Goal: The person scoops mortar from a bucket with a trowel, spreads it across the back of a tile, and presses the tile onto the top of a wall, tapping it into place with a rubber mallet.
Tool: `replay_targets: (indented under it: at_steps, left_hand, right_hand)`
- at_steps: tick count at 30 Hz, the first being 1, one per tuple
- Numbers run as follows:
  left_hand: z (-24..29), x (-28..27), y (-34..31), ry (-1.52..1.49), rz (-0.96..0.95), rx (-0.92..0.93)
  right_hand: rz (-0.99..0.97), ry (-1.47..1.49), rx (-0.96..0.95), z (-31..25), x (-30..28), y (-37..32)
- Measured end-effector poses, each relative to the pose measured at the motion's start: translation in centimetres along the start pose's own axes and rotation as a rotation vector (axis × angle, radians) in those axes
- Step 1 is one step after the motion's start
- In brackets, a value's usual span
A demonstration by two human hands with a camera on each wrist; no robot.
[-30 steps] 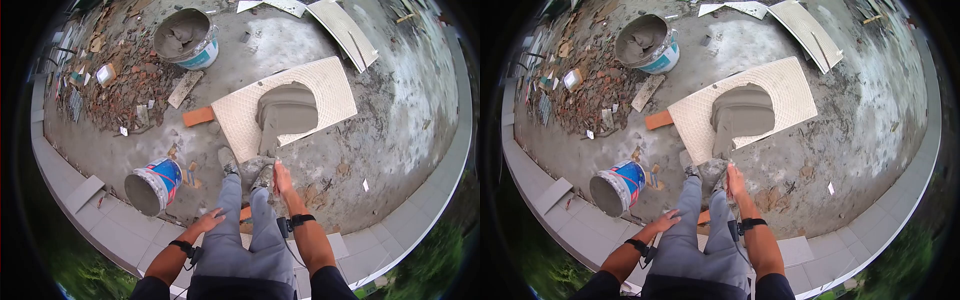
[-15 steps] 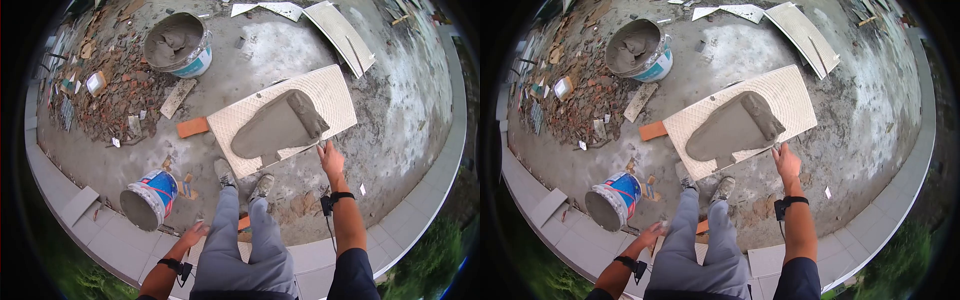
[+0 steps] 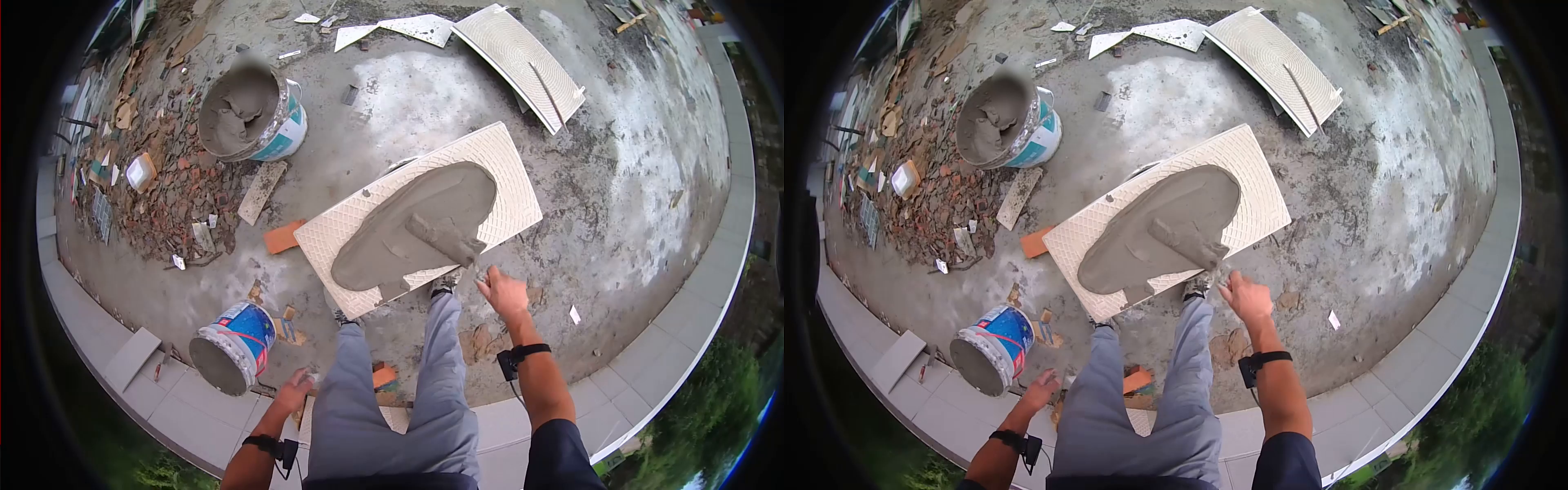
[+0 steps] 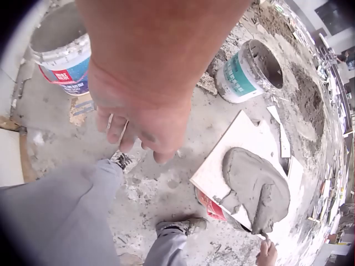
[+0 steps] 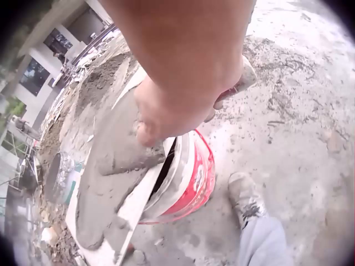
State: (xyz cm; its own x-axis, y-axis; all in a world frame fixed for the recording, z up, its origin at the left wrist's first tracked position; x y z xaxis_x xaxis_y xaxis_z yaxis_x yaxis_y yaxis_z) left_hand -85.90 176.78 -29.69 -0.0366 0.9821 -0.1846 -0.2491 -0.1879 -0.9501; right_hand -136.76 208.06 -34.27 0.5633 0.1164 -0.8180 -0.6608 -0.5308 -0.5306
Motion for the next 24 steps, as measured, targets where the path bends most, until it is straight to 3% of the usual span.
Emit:
replay_targets:
  at_steps: [2,4,6,8,9,11,13,19,24]
  left_hand:
    - [2.3,1.3,0.4,-0.056,0.052,-0.003]
    - [4.3,3.4,0.8,-0.107,0.089,0.0]
    - [6.3,5.9,2.1,-0.058,0.061,0.038]
    - [6.3,8.7,3.5,0.01,0.039,0.057]
    - [7.0,9.5,3.9,0.078,0.019,0.067]
    - [14.9,9.7,1.1,0.005,0.025,0.081]
    - [20.2,8.9,-0.7,-0.064,0.023,0.079]
    - [23.2,7.5,-2.5,-0.219,0.11,-0.019]
    - [21.7,7.6,-2.6,0.066,0.13,-0.013]
  right_hand:
    - [0.095,-0.023,-0.022,2.9,-2.3,2.7]
    - [0.147,0.134,0.29,6.7,-4.7,3.5]
    - [0.177,0.402,0.369,7.8,-2.1,3.4]
    - [0.037,0.672,0.308,7.4,-1.0,2.4]
    - [0.046,0.679,0.294,8.5,-2.5,2.6]
    - [-0.164,0.249,0.078,10.0,-4.7,3.2]
    - [-0.13,0.077,-0.019,12.8,-8.7,5.5]
    - [-0.018,0.067,-0.075,19.4,-12.8,13.8]
    - [0.05,0.186,0.075,21.1,-16.3,16.8]
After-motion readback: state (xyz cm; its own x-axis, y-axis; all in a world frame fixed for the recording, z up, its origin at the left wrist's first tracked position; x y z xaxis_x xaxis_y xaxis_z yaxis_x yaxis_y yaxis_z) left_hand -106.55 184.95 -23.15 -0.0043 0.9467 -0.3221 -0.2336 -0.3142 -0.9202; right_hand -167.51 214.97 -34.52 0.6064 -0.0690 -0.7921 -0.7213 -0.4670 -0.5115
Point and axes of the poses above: each hand's wrist, its own y-axis towards the middle knuckle, its own x-axis out of the palm, z = x × y, the point moved 7 cm from there along y, towards the middle knuckle, and after that the axes turned 1 degree about y, right-handed, at the moved point
